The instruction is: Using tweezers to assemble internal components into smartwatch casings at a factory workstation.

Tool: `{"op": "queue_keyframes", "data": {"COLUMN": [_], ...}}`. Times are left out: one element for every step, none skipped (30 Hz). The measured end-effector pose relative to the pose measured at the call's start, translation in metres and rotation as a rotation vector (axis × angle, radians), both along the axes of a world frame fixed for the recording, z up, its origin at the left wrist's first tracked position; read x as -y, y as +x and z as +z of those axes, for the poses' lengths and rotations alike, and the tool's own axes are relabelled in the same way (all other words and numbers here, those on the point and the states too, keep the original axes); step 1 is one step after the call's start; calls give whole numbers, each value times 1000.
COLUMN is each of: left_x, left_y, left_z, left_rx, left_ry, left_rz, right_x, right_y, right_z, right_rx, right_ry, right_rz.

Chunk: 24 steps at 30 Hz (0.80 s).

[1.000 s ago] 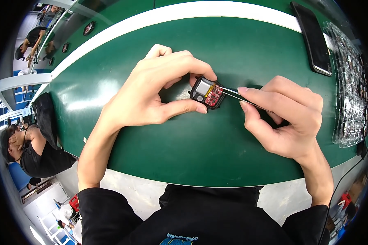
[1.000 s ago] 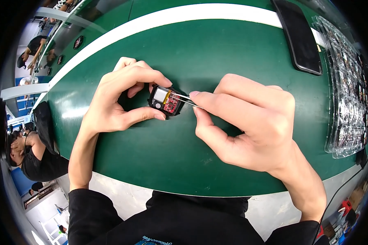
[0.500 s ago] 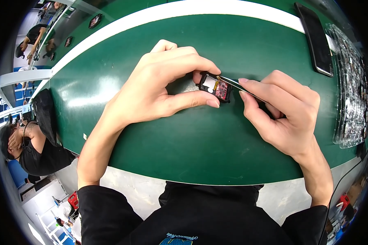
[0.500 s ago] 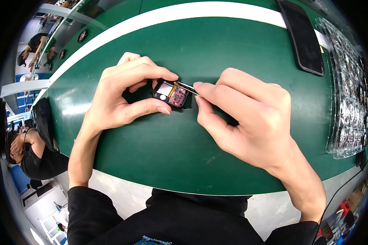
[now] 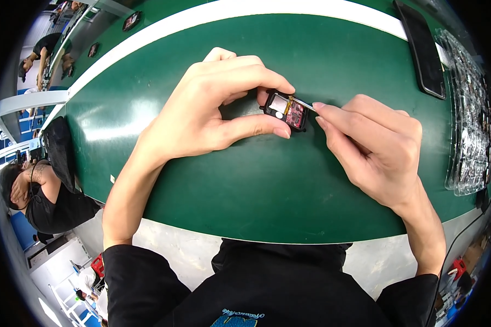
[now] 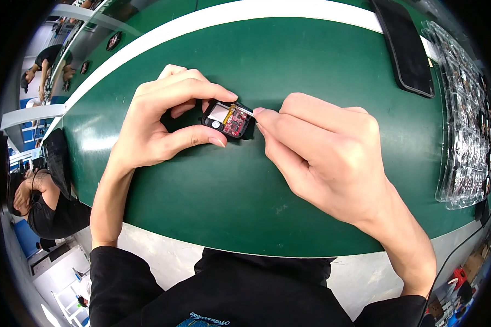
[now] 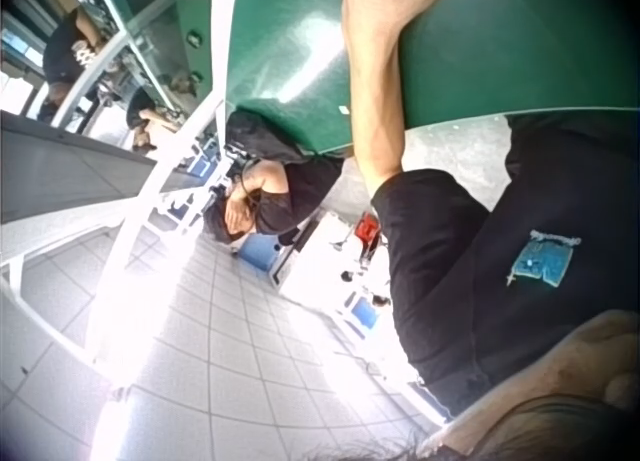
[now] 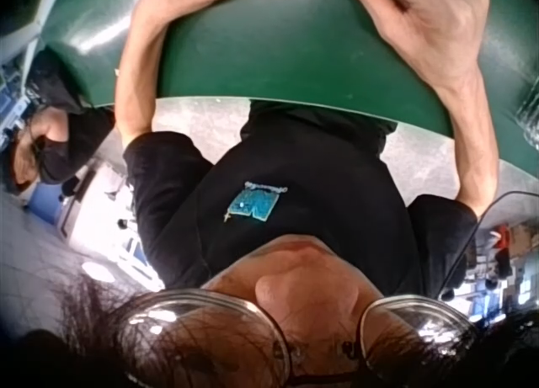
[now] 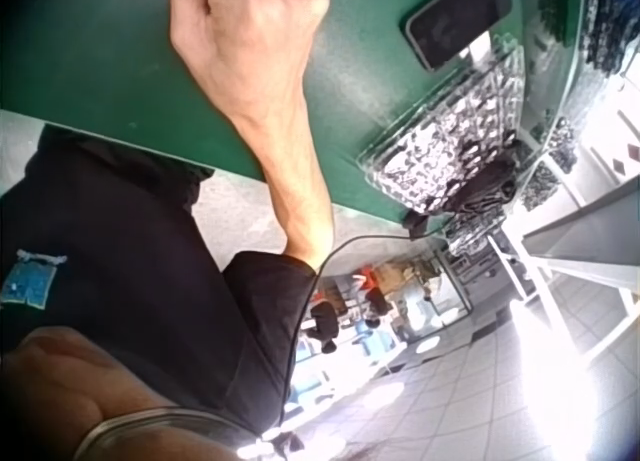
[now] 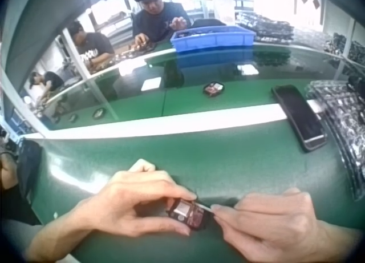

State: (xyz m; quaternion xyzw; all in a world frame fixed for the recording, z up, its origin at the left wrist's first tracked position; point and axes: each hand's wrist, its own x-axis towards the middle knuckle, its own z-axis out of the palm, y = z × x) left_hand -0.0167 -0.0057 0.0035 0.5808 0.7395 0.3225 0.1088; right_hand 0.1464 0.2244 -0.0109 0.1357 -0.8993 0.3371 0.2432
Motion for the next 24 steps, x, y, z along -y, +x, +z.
{"op": "queue_keyframes", "data": {"left_x": [0,0,-1,-1,-2,-3,-4,-2,-1,1,0,-1,-2,-4,-4,-5,-5,-3,-2,-1,0,1,-1,-1], "left_y": [0,0,-1,-1,-1,-1,-1,0,0,1,2,4,6,6,5,5,5,4,5,5,6,6,5,6], "left_z": [0,0,0,1,1,1,1,1,1,2,1,1,1,0,-1,-4,-5,-5,-5,-2,-1,-2,-2,2], "left_rx": [0,0,4,8,6,16,24,18,31,42,37,54,69,67,60,52,43,38,29,32,36,45,52,115], "left_ry": [0,0,2,4,7,16,26,23,25,27,34,41,48,51,63,62,57,40,50,57,65,76,62,34], "left_rz": [-3,-3,-5,-8,-10,-15,-20,-15,1,16,16,24,31,20,17,8,1,5,4,9,14,-5,-6,15], "right_x": [0,0,0,-1,-3,-4,-7,-11,-14,-17,-20,-20,-20,-18,-14,-12,-13,-9,-6,-5,0,4,6,8], "right_y": [0,-1,-1,-2,-1,-1,0,0,0,1,3,2,0,0,-1,-1,-3,-5,-6,-4,-2,0,0,-2], "right_z": [-1,-1,-2,-1,0,2,5,7,10,17,18,16,13,13,13,12,11,8,6,8,15,21,21,15], "right_rx": [1,-2,-6,-7,16,38,35,63,91,144,169,151,131,123,152,180,182,193,203,247,287,294,305,241], "right_ry": [-1,0,1,2,-24,-49,-43,-86,-127,-142,-171,-243,-314,-303,-377,-451,-415,-414,-413,-373,-352,-297,-244,-209], "right_rz": [0,1,2,2,-1,-5,-7,-11,-15,-50,-85,-118,-150,-152,-160,-168,-138,-126,-115,-80,-65,-56,-53,-36]}}
